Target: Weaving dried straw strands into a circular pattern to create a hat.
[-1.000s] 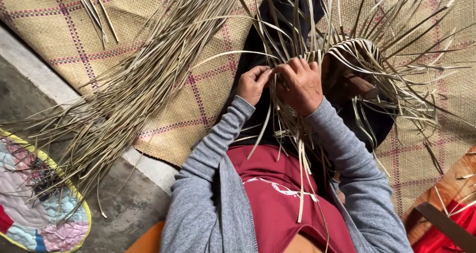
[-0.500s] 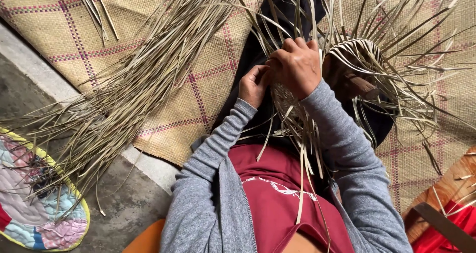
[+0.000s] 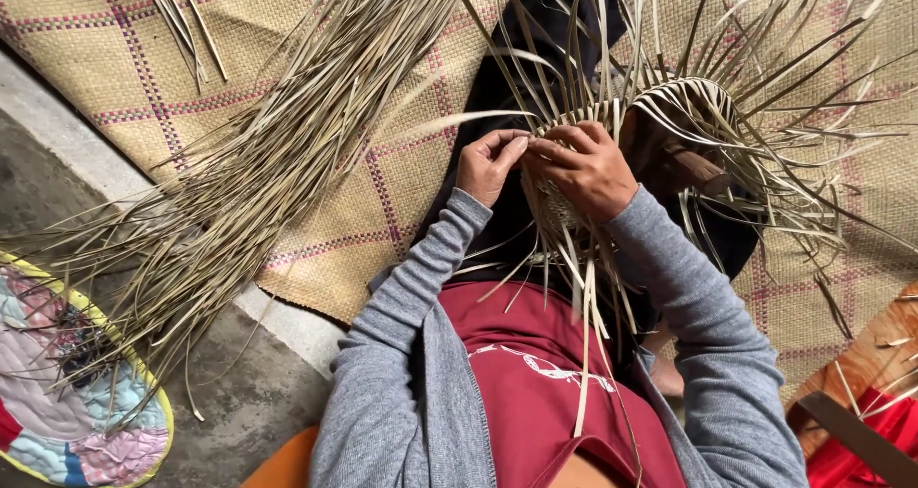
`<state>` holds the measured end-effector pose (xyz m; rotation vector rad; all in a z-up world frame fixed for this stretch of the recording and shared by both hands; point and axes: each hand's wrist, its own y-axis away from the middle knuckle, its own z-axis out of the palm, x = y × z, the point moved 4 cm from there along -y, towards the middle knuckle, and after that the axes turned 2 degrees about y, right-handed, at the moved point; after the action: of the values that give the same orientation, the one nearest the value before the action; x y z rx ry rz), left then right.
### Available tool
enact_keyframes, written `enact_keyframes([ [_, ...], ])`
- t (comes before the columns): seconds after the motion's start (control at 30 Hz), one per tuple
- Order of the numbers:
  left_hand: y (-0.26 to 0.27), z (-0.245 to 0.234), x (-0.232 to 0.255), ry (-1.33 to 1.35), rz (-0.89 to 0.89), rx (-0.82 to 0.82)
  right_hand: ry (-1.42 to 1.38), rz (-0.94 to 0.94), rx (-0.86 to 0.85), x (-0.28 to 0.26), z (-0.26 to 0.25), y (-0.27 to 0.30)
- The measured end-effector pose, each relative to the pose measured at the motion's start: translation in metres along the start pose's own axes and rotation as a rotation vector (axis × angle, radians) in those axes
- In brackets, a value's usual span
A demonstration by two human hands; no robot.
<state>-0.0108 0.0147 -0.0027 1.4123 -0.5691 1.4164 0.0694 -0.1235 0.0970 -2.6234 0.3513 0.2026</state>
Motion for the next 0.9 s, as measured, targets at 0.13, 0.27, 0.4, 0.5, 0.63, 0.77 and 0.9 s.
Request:
enact_keyframes([
  [0.13,-0.001,-0.002,-0.007,0.008,0.01,0.009,-0.026,0.039,-0.037,0.009,0.005,0.001],
  [0.27,0.004,-0.002,0.004,-0.02,0.008,0.001,0.093,0.091,0.014,0.038,0.039,0.001],
  [0.4,0.006,-0.002,0.009,-0.139,0.047,0.014,0.153,0.046,0.057,0.057,0.065,-0.015],
  [0.5,0.002,0.0,0.009,-0.162,0.02,0.064,0.164,0.067,0.117,0.062,0.073,-0.016],
  [0.63,-0.006,-0.003,-0.015,-0.21,-0.02,0.084,0.09,0.207,0.152,0.039,0.036,-0.008],
  [0.77,-0.018,-0.007,-0.032,-0.14,-0.192,0.09,0.167,0.262,0.075,-0.011,-0.002,0.004],
  [0.9,-0.034,-0.015,-0.069,-0.039,-0.227,0.077,0.083,0.296,0.087,-0.023,-0.002,0.034],
])
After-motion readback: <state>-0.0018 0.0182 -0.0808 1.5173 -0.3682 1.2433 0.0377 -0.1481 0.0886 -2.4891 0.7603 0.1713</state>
